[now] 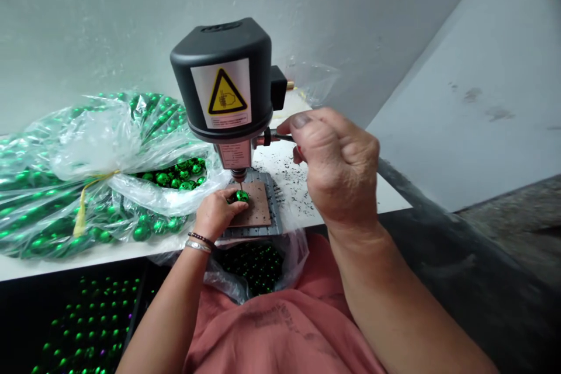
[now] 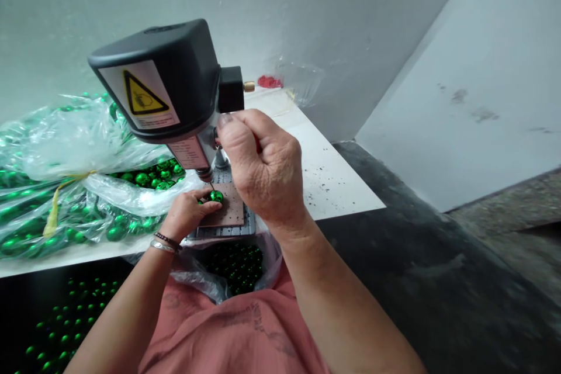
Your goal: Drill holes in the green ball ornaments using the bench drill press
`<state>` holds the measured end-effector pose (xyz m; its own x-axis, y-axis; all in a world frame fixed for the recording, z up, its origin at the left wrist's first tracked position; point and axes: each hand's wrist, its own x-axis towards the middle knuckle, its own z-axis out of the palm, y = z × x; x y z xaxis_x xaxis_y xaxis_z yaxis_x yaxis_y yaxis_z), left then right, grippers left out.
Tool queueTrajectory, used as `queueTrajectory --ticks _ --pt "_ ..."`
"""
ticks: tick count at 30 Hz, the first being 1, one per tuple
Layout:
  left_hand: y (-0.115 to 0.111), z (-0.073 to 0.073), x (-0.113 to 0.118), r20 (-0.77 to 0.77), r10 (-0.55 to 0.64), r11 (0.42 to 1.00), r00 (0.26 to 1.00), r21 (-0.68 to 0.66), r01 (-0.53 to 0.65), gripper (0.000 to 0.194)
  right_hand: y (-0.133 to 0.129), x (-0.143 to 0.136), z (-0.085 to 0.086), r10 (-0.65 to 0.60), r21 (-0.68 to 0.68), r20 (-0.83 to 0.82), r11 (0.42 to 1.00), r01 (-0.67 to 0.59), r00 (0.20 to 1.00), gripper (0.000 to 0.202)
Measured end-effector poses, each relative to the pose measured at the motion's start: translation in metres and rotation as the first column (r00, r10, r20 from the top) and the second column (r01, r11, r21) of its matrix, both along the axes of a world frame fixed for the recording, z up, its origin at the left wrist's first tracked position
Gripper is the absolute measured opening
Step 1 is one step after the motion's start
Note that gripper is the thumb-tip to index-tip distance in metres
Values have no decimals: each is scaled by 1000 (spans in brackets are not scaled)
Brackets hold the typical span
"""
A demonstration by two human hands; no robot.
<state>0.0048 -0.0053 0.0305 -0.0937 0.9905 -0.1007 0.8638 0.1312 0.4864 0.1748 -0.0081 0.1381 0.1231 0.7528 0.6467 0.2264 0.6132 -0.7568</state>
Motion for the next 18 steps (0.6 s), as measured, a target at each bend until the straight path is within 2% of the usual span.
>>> queueTrajectory --ticks 6,13,18 --pt "-2 1 2 -7 -15 1000 1000 6 15 36 -10 -2 -7 -71 -61 16 996 72 997 33" --pt "-1 -2 6 -114 -3 999 993 44 8 37 -12 -4 -6 -47 -124 -8 991 46 999 46" --pt "-1 -1 7 -136 -27 998 990 51 34 37 -11 -5 -8 -69 -114 16 991 70 998 45"
